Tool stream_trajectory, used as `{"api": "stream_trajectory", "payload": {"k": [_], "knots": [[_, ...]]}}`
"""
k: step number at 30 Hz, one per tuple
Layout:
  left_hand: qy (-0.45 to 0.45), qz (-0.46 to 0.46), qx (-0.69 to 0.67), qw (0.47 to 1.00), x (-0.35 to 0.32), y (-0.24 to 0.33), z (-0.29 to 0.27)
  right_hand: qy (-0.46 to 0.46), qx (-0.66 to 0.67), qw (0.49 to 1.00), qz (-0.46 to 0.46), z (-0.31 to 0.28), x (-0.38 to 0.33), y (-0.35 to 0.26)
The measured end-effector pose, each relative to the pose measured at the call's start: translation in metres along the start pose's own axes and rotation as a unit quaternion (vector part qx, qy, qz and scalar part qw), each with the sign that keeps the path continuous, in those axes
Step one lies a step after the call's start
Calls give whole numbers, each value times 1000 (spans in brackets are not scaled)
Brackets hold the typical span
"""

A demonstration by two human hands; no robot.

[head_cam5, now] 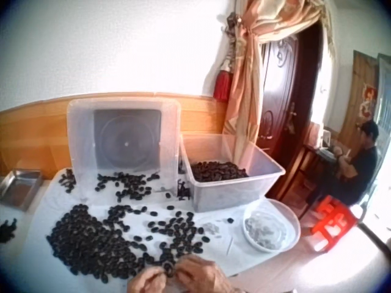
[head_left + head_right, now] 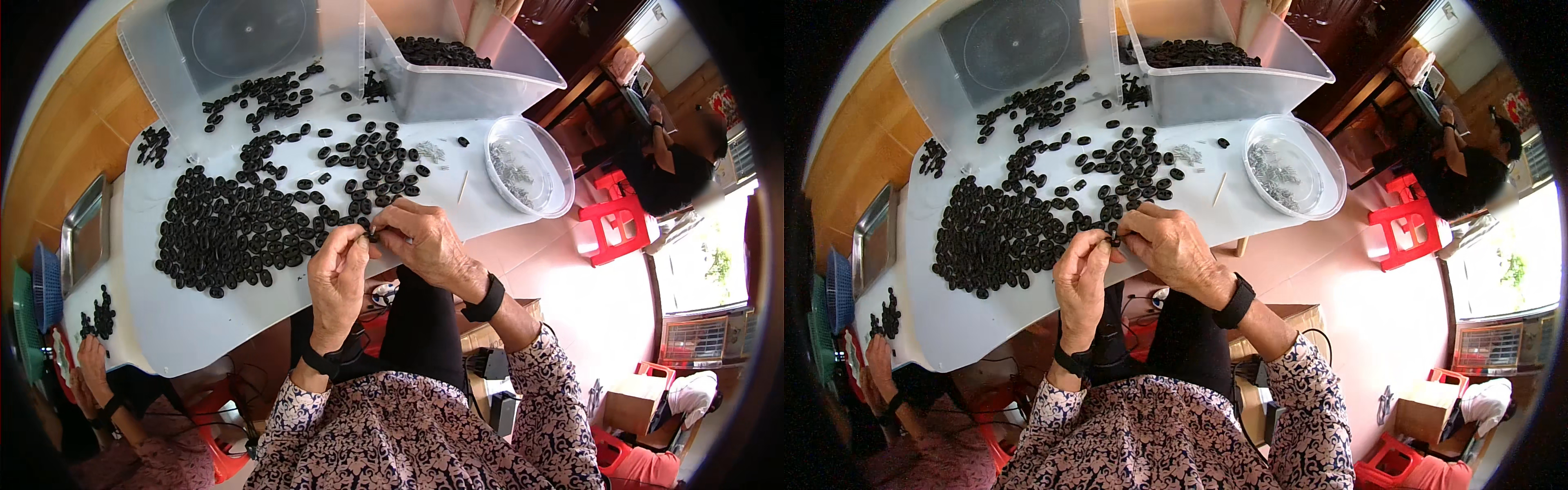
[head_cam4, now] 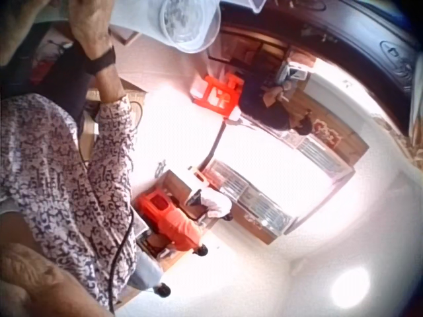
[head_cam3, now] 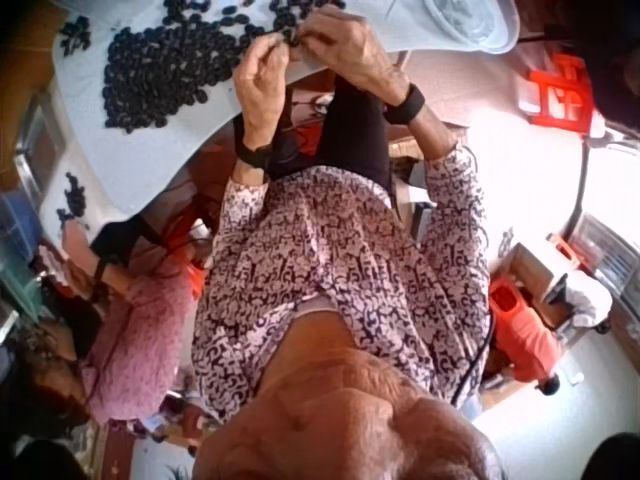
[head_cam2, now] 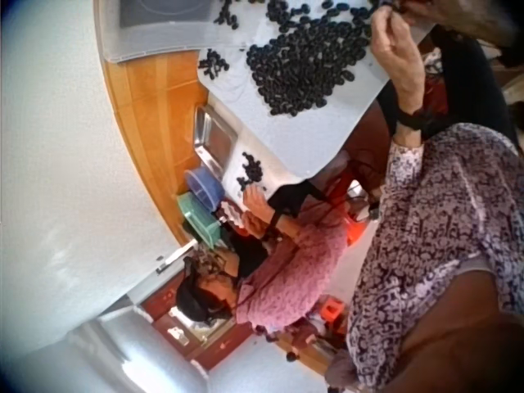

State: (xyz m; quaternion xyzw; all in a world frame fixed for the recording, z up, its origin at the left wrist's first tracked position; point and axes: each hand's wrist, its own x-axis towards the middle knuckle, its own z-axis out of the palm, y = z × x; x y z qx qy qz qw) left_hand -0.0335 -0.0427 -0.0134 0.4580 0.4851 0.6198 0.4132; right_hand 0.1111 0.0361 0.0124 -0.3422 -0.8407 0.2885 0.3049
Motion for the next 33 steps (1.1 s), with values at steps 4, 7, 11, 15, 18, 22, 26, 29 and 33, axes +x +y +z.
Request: {"api": "stream_trajectory", "payload": {"k": [4, 7, 11, 15, 18, 22, 26, 29, 33], "knots": [[18, -14, -3, 1000, 2, 1, 4, 39, 74, 996, 26, -4, -6, -5], [27, 9, 10, 1000, 3, 2, 6, 24, 141, 987, 80, -5, -10, -8], [36, 34, -16, 999, 5, 6, 15, 59, 300, 941, 144, 3, -16, -6], [41, 61, 31, 997, 7, 2, 22, 102, 359, 919, 122, 10, -19, -2], [22, 85, 31, 996, 7, 0, 24, 96, 411, 898, 122, 11, -17, 2], [52, 128, 240, 961, 13, 5, 11, 140, 389, 895, 165, 0, -10, 15], [40, 222, 422, 878, 19, 5, 15, 185, 436, 863, 178, -3, -10, 25], [21, 200, 497, 844, 17, 1, 23, 165, 414, 879, 166, 0, -12, 25], [5, 185, 538, 822, 19, -3, 26, 168, 412, 884, 147, 0, -14, 30]]}}
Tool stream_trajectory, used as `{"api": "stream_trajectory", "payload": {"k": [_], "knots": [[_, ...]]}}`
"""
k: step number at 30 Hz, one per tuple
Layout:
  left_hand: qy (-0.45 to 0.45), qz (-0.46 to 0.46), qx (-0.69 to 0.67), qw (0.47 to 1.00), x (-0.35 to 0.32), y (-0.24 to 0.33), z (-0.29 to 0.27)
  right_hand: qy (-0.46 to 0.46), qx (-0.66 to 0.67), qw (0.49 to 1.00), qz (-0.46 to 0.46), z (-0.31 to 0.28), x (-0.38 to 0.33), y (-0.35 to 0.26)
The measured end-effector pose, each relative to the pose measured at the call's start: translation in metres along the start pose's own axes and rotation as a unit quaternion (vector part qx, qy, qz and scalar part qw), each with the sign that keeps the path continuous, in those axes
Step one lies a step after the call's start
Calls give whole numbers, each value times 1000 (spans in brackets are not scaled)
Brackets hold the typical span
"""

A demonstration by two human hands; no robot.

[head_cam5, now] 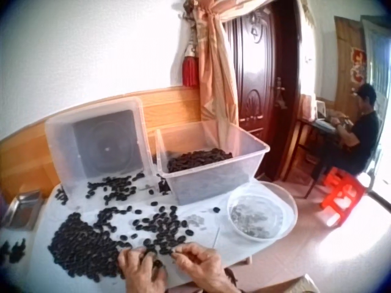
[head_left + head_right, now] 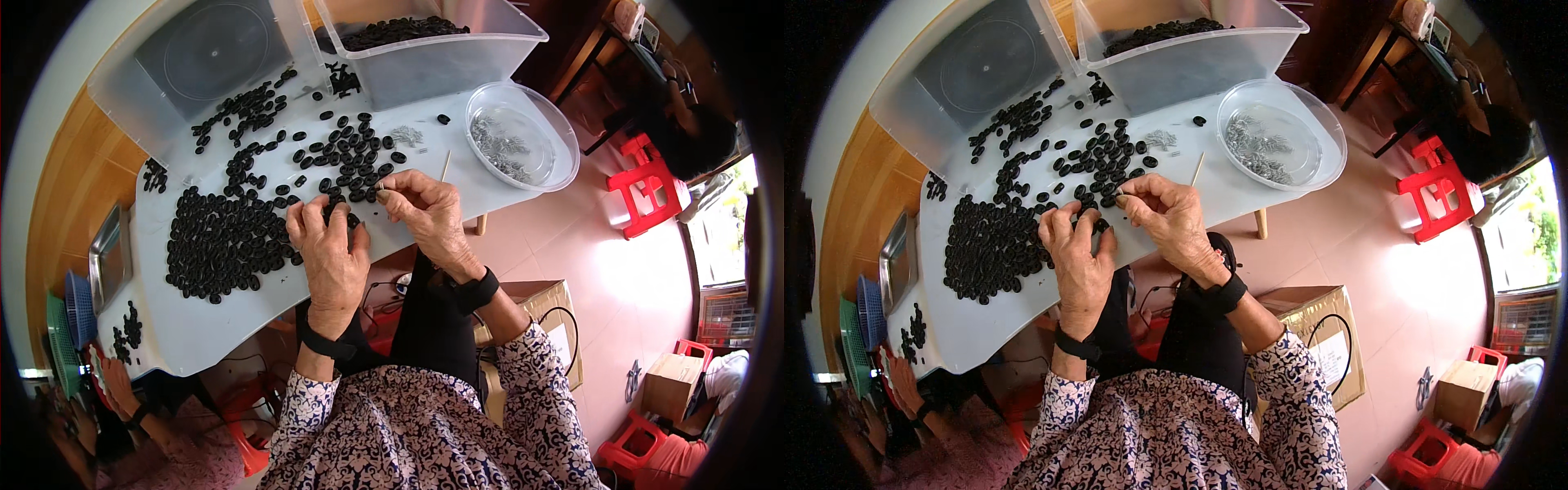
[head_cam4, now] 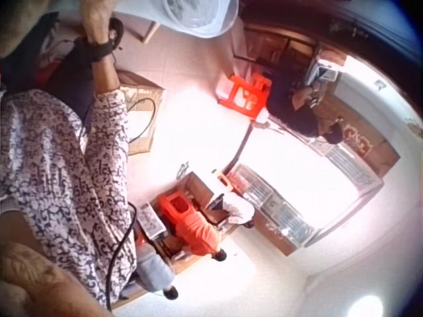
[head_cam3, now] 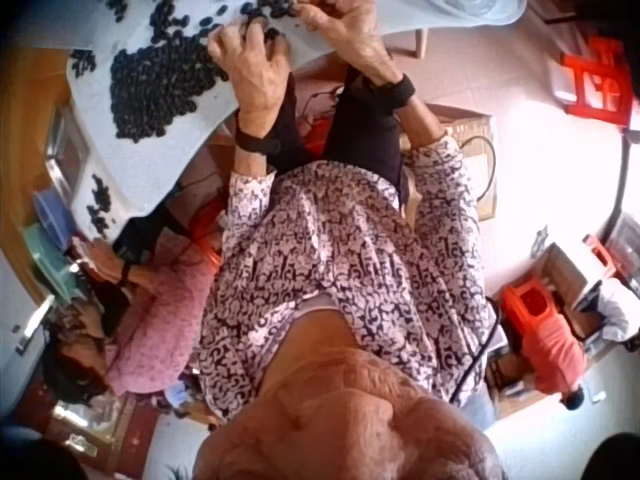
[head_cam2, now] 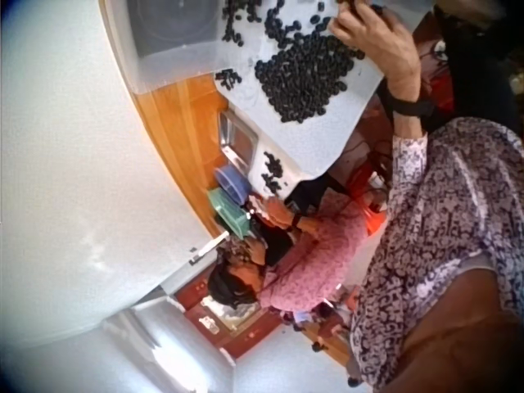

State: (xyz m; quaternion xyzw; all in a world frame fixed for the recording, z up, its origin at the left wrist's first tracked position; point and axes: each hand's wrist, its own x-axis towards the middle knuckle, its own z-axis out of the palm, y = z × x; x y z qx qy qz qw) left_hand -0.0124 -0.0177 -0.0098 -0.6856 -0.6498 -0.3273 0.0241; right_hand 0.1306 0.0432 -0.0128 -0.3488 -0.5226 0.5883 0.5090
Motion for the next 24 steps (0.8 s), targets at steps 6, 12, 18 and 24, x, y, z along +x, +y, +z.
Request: {"api": "stream_trajectory", "payload": {"k": [6, 12, 18, 24], "knots": [[-1, -10, 16, 1000, 2, 0, -2, -28, -23, 999, -7, -3, -1, -2], [-20, -1, -4, 1000, 4, -1, -1, -30, -50, 998, -13, -3, -2, -1], [-41, 11, -16, 999, 5, 1, -4, -43, -74, 996, -6, -3, -2, -2], [-28, -12, -24, 999, 6, 5, -3, -45, -74, 996, -21, -2, -2, -2]]}}
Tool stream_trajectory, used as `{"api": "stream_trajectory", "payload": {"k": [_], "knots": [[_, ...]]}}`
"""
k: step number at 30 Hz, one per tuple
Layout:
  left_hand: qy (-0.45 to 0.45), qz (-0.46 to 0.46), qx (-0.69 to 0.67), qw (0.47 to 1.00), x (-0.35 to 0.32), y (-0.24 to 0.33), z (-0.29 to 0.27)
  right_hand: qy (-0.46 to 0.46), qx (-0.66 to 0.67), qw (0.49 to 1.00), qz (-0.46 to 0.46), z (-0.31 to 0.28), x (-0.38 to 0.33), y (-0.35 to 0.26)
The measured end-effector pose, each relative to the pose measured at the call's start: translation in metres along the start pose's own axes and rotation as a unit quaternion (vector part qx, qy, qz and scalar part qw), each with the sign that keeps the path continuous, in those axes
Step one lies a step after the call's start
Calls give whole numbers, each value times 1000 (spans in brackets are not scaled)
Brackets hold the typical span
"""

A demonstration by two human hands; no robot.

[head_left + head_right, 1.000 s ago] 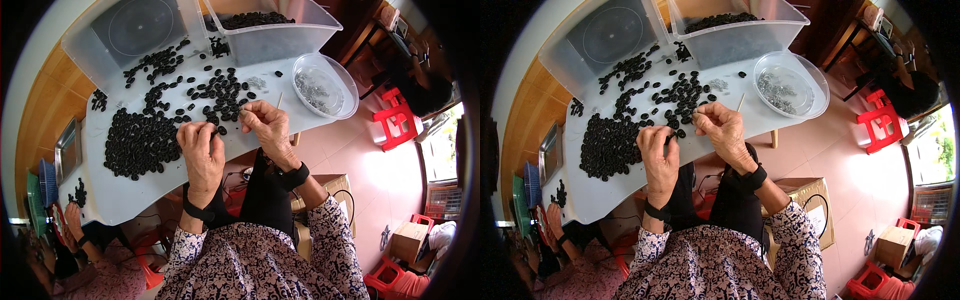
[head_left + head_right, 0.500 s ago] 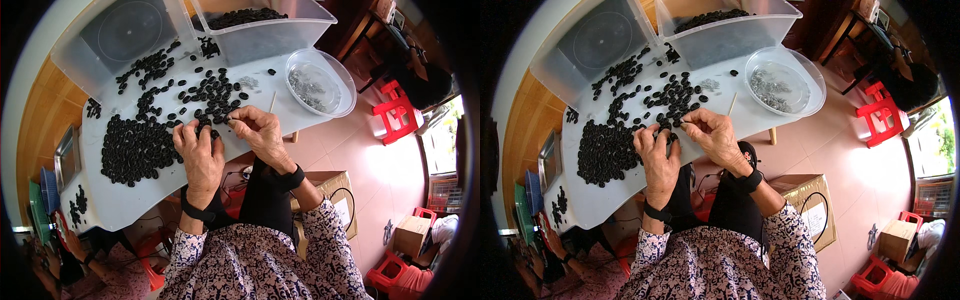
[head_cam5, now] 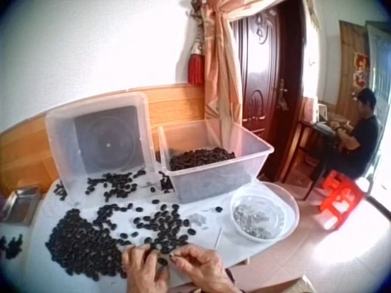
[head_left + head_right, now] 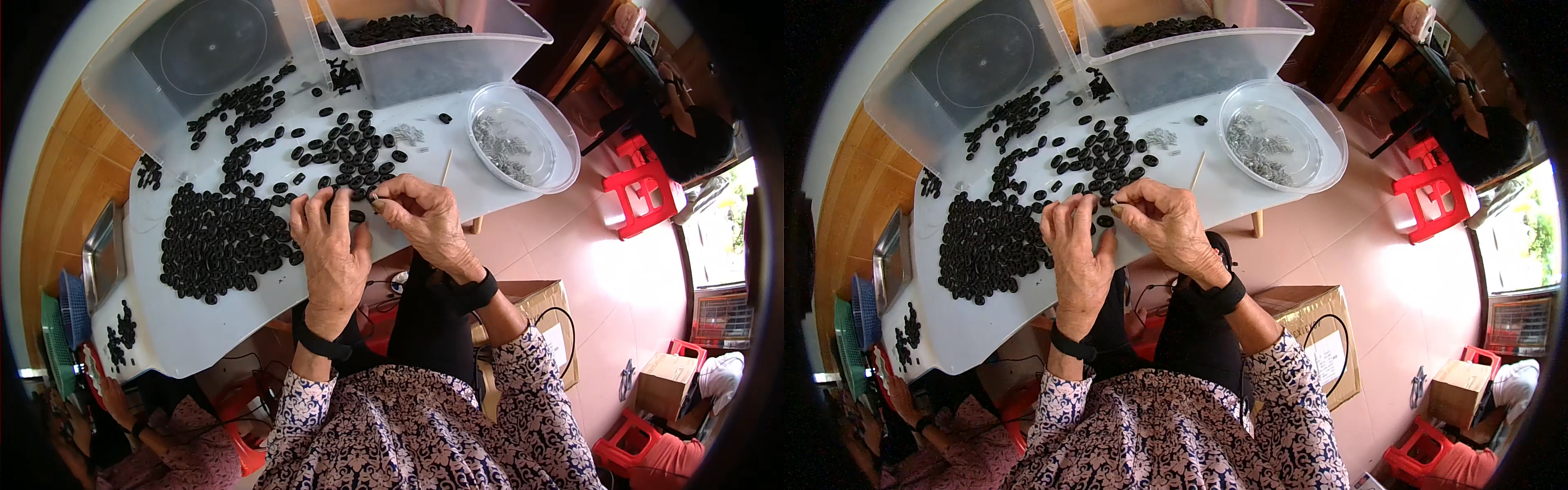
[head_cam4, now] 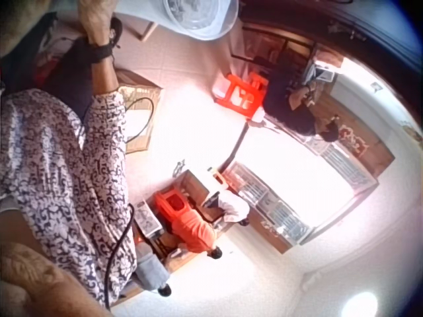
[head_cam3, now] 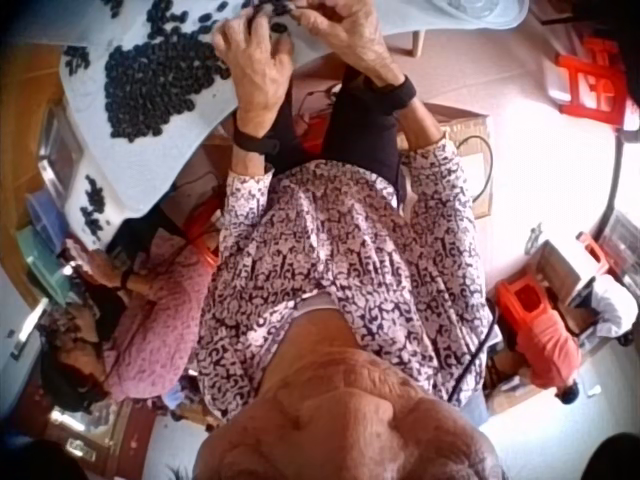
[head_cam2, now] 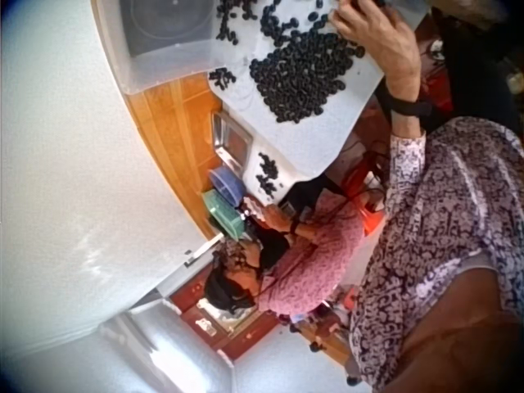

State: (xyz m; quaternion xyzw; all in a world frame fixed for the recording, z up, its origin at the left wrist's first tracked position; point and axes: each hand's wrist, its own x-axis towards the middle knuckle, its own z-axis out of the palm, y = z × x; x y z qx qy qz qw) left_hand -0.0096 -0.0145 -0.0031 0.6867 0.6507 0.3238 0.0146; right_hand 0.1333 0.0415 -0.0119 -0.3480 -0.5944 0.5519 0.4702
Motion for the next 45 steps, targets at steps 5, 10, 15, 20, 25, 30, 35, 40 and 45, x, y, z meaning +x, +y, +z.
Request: {"api": "stream_trajectory", "payload": {"k": [5, 10, 15, 20, 25, 30, 35, 40, 45], "knots": [[-4, 8, 16, 1000, -2, -3, 1, -4, -5, 1000, -2, -1, 0, 0], [-9, 22, 26, 999, -1, -3, 2, -13, -17, 1000, 4, -3, 0, 1], [-7, 21, 24, 999, 1, -3, 2, -14, -38, 999, 9, -4, -1, -2], [60, 51, -53, 995, -1, -5, 2, -63, -10, 998, -1, -4, -3, -4], [4, -234, -428, 873, 4, 3, -16, -106, 100, 989, -2, -9, -6, 0], [-16, -240, -513, 824, 5, -2, -16, -117, 78, 990, -17, -7, -5, 1], [-75, -191, -385, 900, 10, 2, -24, -111, 68, 991, 1, -10, -6, -1], [-72, -127, -312, 939, 12, 0, -25, -118, 60, 991, -4, -8, -4, -4], [-70, -98, -306, 944, 14, 1, -24, -123, 49, 991, 1, -8, -4, -4]]}}
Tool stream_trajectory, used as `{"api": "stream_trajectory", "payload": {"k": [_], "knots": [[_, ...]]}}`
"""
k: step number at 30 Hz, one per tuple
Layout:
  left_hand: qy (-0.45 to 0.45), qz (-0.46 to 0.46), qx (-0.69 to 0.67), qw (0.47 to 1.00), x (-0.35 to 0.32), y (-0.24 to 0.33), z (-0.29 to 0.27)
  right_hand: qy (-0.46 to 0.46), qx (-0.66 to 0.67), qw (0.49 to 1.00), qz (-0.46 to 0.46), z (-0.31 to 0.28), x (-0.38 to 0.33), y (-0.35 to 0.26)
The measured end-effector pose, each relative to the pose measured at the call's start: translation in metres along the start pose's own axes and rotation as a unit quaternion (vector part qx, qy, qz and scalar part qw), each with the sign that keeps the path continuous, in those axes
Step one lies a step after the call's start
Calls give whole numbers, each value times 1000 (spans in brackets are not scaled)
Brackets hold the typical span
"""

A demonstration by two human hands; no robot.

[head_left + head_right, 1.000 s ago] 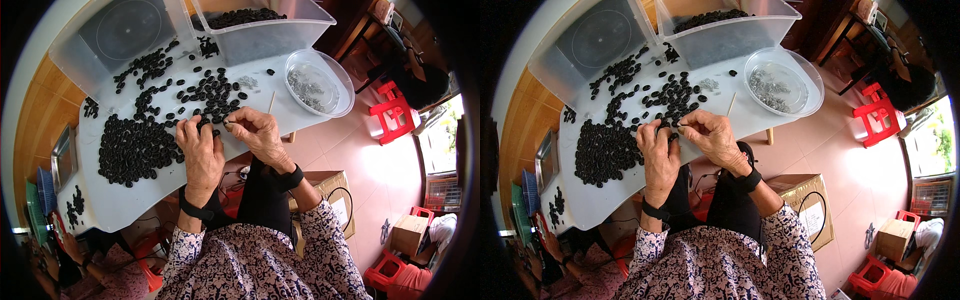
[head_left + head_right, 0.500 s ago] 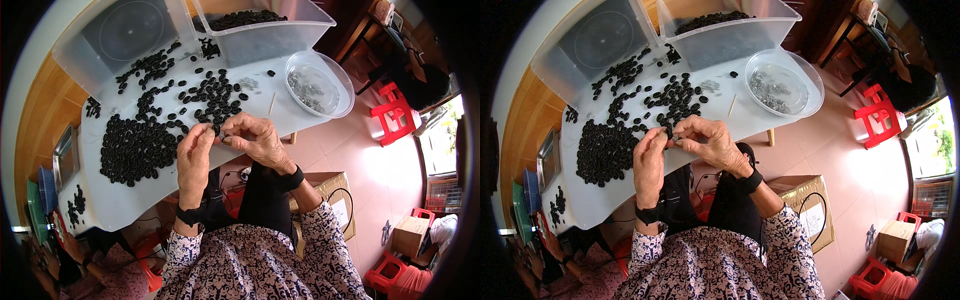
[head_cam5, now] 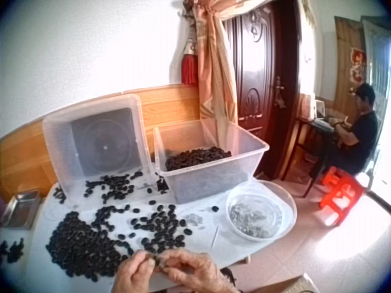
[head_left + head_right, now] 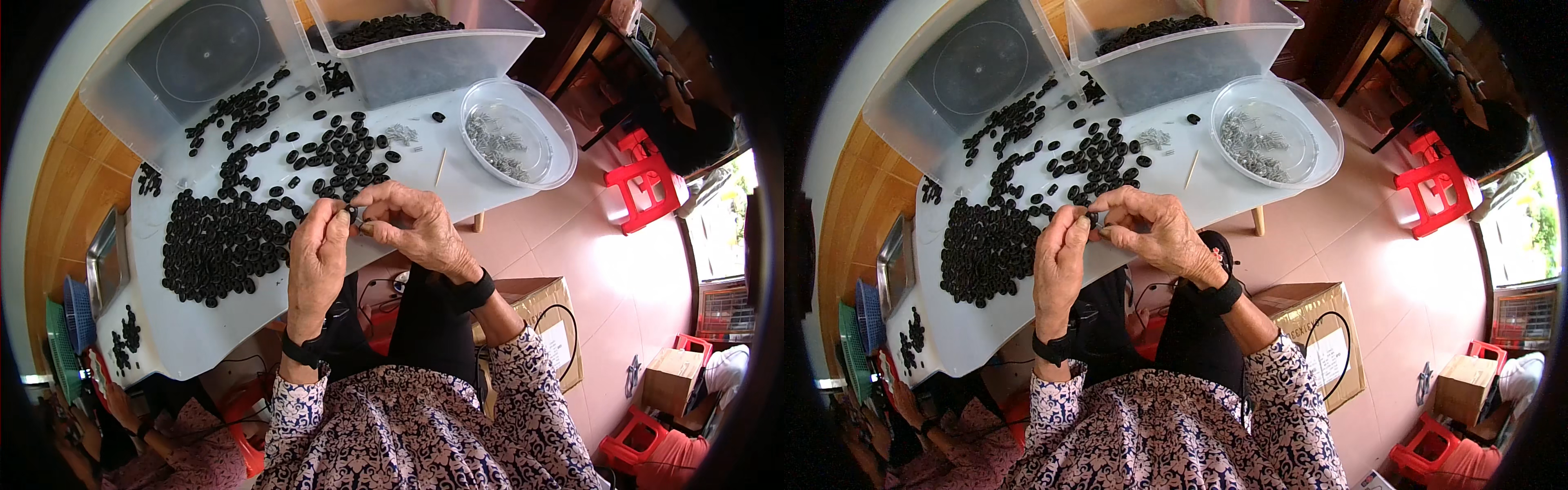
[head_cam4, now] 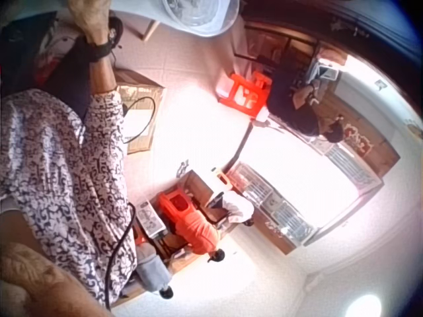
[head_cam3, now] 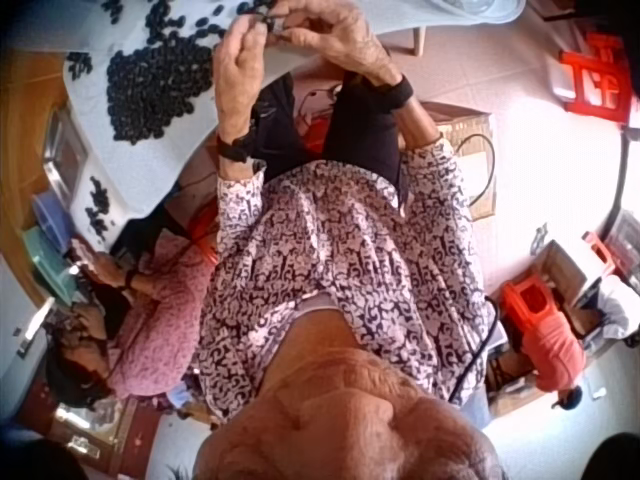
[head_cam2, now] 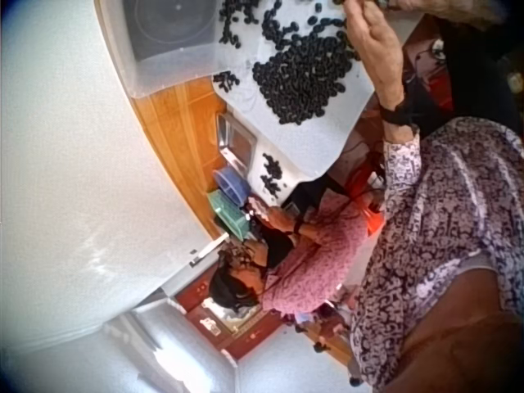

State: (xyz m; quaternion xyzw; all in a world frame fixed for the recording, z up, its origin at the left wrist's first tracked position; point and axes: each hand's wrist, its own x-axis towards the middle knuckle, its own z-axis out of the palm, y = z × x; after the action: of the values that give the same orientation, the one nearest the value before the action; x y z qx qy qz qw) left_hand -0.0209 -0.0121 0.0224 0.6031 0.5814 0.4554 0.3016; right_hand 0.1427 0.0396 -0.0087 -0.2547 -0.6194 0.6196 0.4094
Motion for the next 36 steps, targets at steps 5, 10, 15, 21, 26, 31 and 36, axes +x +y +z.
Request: {"api": "stream_trajectory", "payload": {"k": [5, 10, 15, 21, 26, 31, 36], "knots": [[-27, -25, -8, 999, 1, -1, -3, -1, -14, 1000, 3, -1, -1, -3], [-33, -7, 17, 999, 1, 2, -3, 3, -18, 1000, -12, 0, 1, -1], [-46, 71, 53, 995, 4, -9, -2, -1, -51, 999, -14, 0, 1, -5], [-54, -16, 9, 998, 2, 5, 0, 27, -15, 999, -25, 1, -1, 1], [8, 42, -26, 999, -5, 1, 16, 41, 7, 999, -21, 2, -1, -2], [32, 4, -33, 999, -4, -5, 18, 18, 34, 999, -10, -1, -2, 8], [57, -1, -62, 996, -4, -7, 22, 18, 32, 999, -2, 1, -2, 6]]}}
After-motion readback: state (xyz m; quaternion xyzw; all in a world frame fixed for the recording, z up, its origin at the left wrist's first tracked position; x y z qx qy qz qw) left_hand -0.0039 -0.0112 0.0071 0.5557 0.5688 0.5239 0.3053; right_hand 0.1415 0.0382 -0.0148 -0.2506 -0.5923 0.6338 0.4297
